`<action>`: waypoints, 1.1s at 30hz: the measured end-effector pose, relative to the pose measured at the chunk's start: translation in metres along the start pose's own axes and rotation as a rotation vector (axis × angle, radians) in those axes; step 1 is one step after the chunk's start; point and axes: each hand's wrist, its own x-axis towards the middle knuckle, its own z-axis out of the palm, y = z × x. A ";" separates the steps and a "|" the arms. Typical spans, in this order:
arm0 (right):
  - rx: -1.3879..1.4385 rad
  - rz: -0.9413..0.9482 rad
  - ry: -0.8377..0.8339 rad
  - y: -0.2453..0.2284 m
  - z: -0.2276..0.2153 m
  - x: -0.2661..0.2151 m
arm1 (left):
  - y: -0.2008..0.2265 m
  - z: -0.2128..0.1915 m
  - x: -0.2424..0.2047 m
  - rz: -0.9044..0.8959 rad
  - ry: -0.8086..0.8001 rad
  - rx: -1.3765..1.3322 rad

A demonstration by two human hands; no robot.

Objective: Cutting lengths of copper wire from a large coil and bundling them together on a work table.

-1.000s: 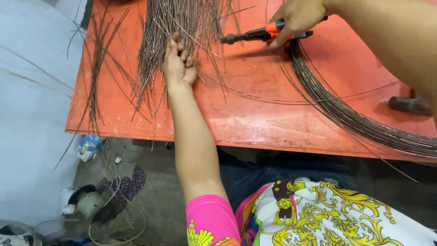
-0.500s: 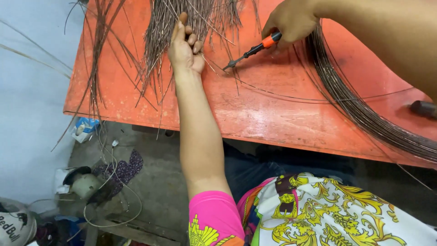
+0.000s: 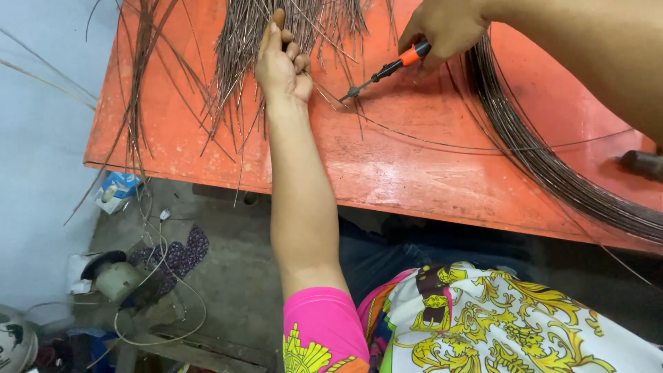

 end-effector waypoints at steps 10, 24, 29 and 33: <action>-0.005 0.018 -0.018 -0.018 -0.010 -0.008 | 0.001 0.006 -0.003 -0.003 0.011 0.018; -0.031 -0.013 0.015 -0.008 -0.004 0.009 | -0.010 -0.001 0.011 0.017 -0.049 -0.007; 0.037 -0.025 0.038 0.000 0.002 0.018 | -0.012 -0.001 0.015 0.041 -0.020 -0.004; 0.003 -0.024 0.052 -0.002 0.000 0.017 | -0.005 0.006 0.004 0.035 -0.025 0.042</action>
